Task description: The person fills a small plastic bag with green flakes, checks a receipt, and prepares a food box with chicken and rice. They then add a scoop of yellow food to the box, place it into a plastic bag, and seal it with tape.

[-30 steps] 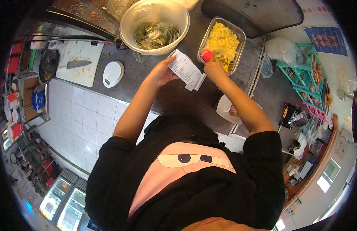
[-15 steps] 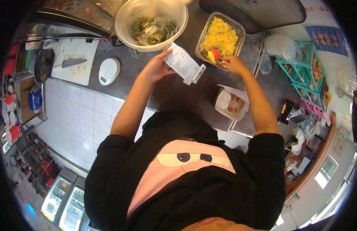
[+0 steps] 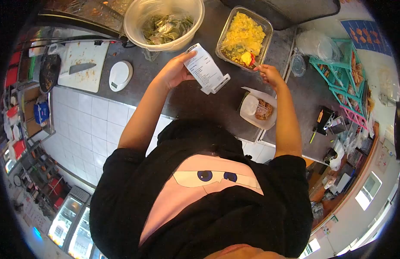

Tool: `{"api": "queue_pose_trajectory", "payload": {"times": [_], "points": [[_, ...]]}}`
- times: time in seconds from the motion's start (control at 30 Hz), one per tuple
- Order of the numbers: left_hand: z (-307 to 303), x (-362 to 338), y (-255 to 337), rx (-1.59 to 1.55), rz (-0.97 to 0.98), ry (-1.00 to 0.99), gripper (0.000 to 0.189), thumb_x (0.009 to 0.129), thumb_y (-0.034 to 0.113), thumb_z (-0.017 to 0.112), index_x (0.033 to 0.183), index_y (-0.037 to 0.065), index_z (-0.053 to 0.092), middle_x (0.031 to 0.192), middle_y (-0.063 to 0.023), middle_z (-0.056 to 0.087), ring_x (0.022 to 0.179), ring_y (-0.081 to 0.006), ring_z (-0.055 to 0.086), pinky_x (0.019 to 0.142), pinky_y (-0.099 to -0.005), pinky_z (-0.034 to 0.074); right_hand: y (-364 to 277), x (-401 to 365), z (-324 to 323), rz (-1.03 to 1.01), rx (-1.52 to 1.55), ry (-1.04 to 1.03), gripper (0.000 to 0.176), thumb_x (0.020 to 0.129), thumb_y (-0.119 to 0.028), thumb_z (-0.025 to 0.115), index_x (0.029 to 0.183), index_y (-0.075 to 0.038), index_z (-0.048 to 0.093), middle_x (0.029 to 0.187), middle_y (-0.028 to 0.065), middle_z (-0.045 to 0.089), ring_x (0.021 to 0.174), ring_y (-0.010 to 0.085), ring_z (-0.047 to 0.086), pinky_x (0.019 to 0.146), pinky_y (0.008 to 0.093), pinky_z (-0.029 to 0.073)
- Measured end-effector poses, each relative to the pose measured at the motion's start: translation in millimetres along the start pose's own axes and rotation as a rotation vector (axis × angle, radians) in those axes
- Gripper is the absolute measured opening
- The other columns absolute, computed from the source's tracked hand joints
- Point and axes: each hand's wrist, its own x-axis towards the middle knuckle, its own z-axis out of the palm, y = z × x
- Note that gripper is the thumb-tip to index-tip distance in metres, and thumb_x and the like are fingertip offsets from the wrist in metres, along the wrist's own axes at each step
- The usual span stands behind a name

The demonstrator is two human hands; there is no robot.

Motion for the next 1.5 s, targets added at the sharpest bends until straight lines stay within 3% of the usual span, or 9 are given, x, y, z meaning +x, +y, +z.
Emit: {"api": "queue_pose_trajectory", "payload": {"times": [0.37, 0.57, 0.67, 0.73, 0.9, 1.07, 1.33, 1.43, 1.5], "points": [[28, -44, 22, 0.263, 0.32, -0.033, 0.009, 0.094, 0.015, 0.061, 0.099, 0.011, 0.054, 0.118, -0.0086, 0.065, 0.106, -0.0136, 0.06, 0.095, -0.0307, 0.043, 15, 24, 13, -0.402, -0.619, 0.396, 0.031, 0.099, -0.035, 0.055, 0.101, -0.012, 0.076, 0.073, 0.0007, 0.061, 0.058, 0.0132, 0.052, 0.053, 0.032, 0.042], [17, -74, 72, 0.149, 0.605, -0.09, 0.019, 0.091, 0.006, 0.053, 0.109, 0.009, 0.053, 0.124, -0.0174, 0.063, 0.119, -0.0256, 0.056, 0.103, -0.0338, 0.038, 13, 10, 2, -0.039, -0.218, 0.249, 0.025, 0.098, -0.029, 0.055, 0.097, -0.016, 0.077, 0.084, 0.0107, 0.07, 0.077, 0.026, 0.068, 0.068, 0.0389, 0.05], [20, -98, 111, 0.162, 0.762, 0.08, 0.036, 0.09, 0.006, 0.052, 0.125, 0.001, 0.052, 0.131, -0.0221, 0.058, 0.127, -0.0322, 0.052, 0.112, -0.0401, 0.035, -4, -16, 20, -0.238, -0.676, 0.455, 0.019, 0.093, -0.022, 0.059, 0.096, -0.015, 0.077, 0.084, 0.0108, 0.07, 0.078, 0.0296, 0.069, 0.068, 0.0407, 0.053], [12, -103, 127, 0.197, 0.853, 0.15, 0.041, 0.089, 0.008, 0.054, 0.128, -0.004, 0.053, 0.132, -0.0237, 0.058, 0.126, -0.0332, 0.054, 0.11, -0.0412, 0.038, 5, -12, 27, -0.632, -0.955, 0.55, 0.016, 0.089, -0.017, 0.06, 0.091, -0.015, 0.076, 0.082, 0.0106, 0.07, 0.079, 0.0307, 0.07, 0.069, 0.042, 0.054], [12, -107, 113, 0.445, 0.411, -0.034, 0.044, 0.087, 0.012, 0.057, 0.127, -0.005, 0.058, 0.124, -0.0179, 0.065, 0.115, -0.0246, 0.062, 0.101, -0.034, 0.046, -10, 1, 47, -0.998, -1.471, 0.469, 0.006, 0.077, -0.008, 0.062, 0.073, -0.007, 0.067, 0.074, 0.011, 0.068, 0.071, 0.0286, 0.071, 0.062, 0.0406, 0.057], [13, -8, 2, 0.366, -0.126, -0.371, 0.043, 0.092, 0.014, 0.051, 0.127, -0.01, 0.058, 0.132, -0.0199, 0.061, 0.118, -0.028, 0.062, 0.105, -0.0385, 0.045, -13, -8, 83, -0.928, -1.452, 0.459, 0.008, 0.075, -0.007, 0.061, 0.074, -0.004, 0.069, 0.075, 0.0129, 0.069, 0.068, 0.0281, 0.071, 0.059, 0.0409, 0.056], [-4, 125, -92, 0.931, 0.369, 0.006, 0.023, 0.091, 0.017, 0.053, 0.103, 0.007, 0.07, 0.16, -0.0173, 0.027, 0.101, -0.0288, 0.068, 0.085, -0.0387, 0.05, -19, -10, 97, -0.617, -1.017, 0.508, 0.017, 0.088, -0.016, 0.058, 0.084, -0.004, 0.07, 0.079, 0.0196, 0.069, 0.077, 0.0393, 0.068, 0.07, 0.0499, 0.054], [4, 121, -86, 1.009, 0.345, 0.01, 0.019, 0.09, 0.015, 0.053, 0.098, 0.005, 0.068, 0.163, -0.0152, 0.018, 0.102, -0.0185, 0.066, 0.088, -0.0345, 0.048, -17, -2, 101, -0.81, -0.892, 0.449, 0.018, 0.089, -0.019, 0.059, 0.087, -0.006, 0.071, 0.079, 0.0209, 0.068, 0.077, 0.0404, 0.067, 0.07, 0.0504, 0.053], [1, 124, -88, 1.082, 0.352, -0.03, 0.028, 0.095, 0.017, 0.052, 0.119, 0.006, 0.06, 0.137, -0.0164, 0.054, 0.096, -0.021, 0.067, 0.087, -0.0349, 0.049, -19, 1, 108, -0.761, -0.9, 0.409, 0.019, 0.089, -0.021, 0.059, 0.087, -0.006, 0.071, 0.082, 0.0204, 0.068, 0.08, 0.0412, 0.066, 0.072, 0.0509, 0.052]]}}
